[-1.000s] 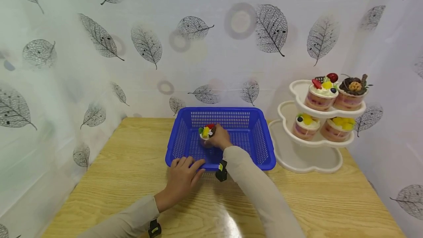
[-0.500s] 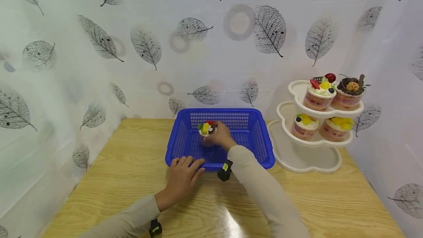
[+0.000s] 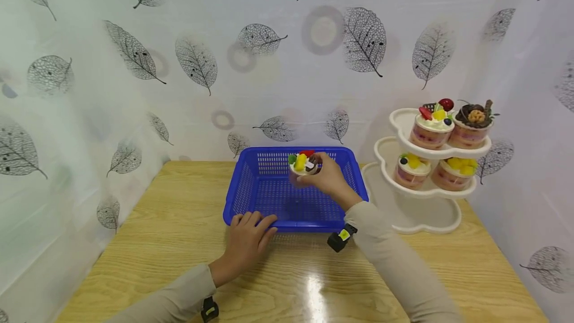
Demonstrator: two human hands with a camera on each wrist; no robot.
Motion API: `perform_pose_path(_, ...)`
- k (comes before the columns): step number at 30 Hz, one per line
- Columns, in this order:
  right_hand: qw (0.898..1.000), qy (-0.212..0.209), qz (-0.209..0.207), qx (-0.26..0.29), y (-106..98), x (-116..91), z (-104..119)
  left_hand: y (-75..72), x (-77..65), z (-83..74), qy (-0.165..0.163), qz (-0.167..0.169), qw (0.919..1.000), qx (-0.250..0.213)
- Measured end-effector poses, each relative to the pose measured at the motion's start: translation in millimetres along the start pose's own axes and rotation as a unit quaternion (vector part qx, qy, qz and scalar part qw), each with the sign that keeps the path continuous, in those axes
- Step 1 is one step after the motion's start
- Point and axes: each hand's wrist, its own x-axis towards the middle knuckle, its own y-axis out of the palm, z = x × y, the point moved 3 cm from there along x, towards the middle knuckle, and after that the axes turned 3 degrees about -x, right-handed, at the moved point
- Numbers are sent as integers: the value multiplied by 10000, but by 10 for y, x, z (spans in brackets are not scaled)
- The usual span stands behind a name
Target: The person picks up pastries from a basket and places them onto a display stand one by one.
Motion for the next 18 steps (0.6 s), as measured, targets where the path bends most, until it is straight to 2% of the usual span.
perform_pose_path(5, 9996, -235, -164, 24, -269, -188, -59, 9, -5, 8, -21, 62, 10000, 46)
perform_pose_path(8, 9986, -348, -359, -182, -425, -308, -129, 13, -8, 11, 11, 42, 10000, 11)
perform_pose_path(13, 9968, -405, -616, -315, -652, -509, -276, 11, -12, 7, 76, -49, 10000, -26)
perform_pose_path(18, 9965, -297, -709, -331, -858, -732, -405, 12, -7, 8, 8, 53, 10000, -15)
